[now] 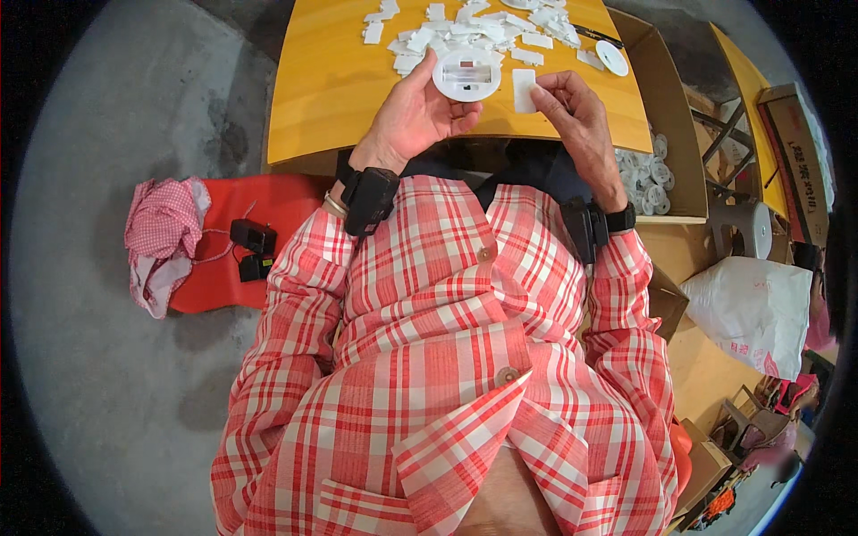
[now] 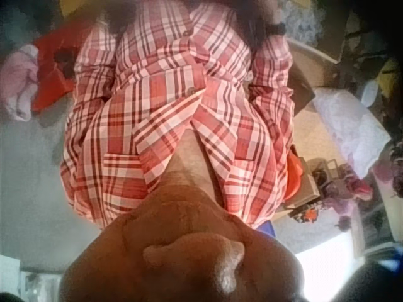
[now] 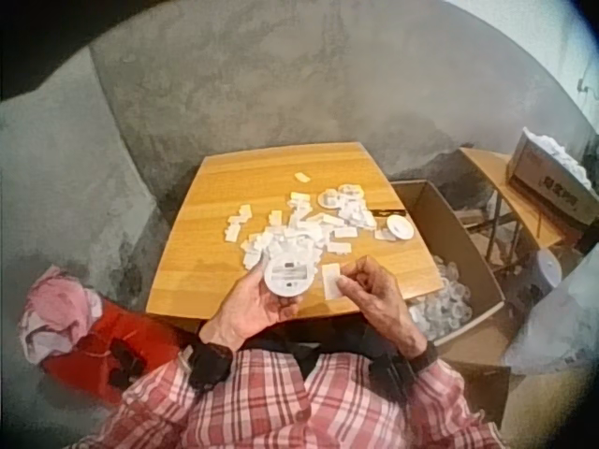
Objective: Assembling small white plastic circular components at a table.
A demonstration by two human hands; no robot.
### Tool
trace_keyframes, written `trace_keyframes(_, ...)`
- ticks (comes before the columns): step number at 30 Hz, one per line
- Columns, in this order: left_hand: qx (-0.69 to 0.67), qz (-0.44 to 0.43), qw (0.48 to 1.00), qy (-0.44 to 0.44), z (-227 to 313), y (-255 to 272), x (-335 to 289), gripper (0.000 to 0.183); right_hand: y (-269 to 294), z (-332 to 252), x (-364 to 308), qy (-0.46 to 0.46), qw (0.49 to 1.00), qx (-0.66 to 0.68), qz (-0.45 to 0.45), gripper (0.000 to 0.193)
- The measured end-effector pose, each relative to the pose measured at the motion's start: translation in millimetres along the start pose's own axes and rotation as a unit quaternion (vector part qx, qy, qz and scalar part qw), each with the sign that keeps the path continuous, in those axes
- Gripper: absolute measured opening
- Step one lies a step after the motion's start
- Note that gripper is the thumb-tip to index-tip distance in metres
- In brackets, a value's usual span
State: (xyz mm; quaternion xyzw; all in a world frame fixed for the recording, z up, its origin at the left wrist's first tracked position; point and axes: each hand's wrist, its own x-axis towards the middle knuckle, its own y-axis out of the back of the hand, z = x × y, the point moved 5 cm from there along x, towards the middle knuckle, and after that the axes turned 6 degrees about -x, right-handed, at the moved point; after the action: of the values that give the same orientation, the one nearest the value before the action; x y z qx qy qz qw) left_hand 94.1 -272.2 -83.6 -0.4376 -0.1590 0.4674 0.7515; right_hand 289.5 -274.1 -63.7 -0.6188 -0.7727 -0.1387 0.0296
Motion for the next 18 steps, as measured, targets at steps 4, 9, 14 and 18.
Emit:
trace_keyframes(4, 0.014, -0.001, 1.0, 0.009, -3.2, -11.7, -4.5, 0.053, 2.5, -13.2, -2.4, -0.012, 0.998, 0.056, -0.002, 0.022)
trace_keyframes(9, 0.122, 0.013, 0.992, -0.042, -0.2, -26.8, -9.6, 0.052, 4.0, -35.4, -6.5, 0.009, 0.999, 0.047, -0.016, 0.021)
trace_keyframes(14, 0.181, 0.007, 0.981, -0.074, 0.8, -44.4, -14.0, 0.054, 11.1, -39.8, -7.5, 0.067, 0.997, -0.026, 0.021, 0.019)
trace_keyframes(18, 0.233, -0.014, 0.969, -0.075, -0.6, -53.1, -15.3, 0.058, 12.8, -52.5, -10.7, 0.145, 0.976, -0.155, 0.047, 0.014)
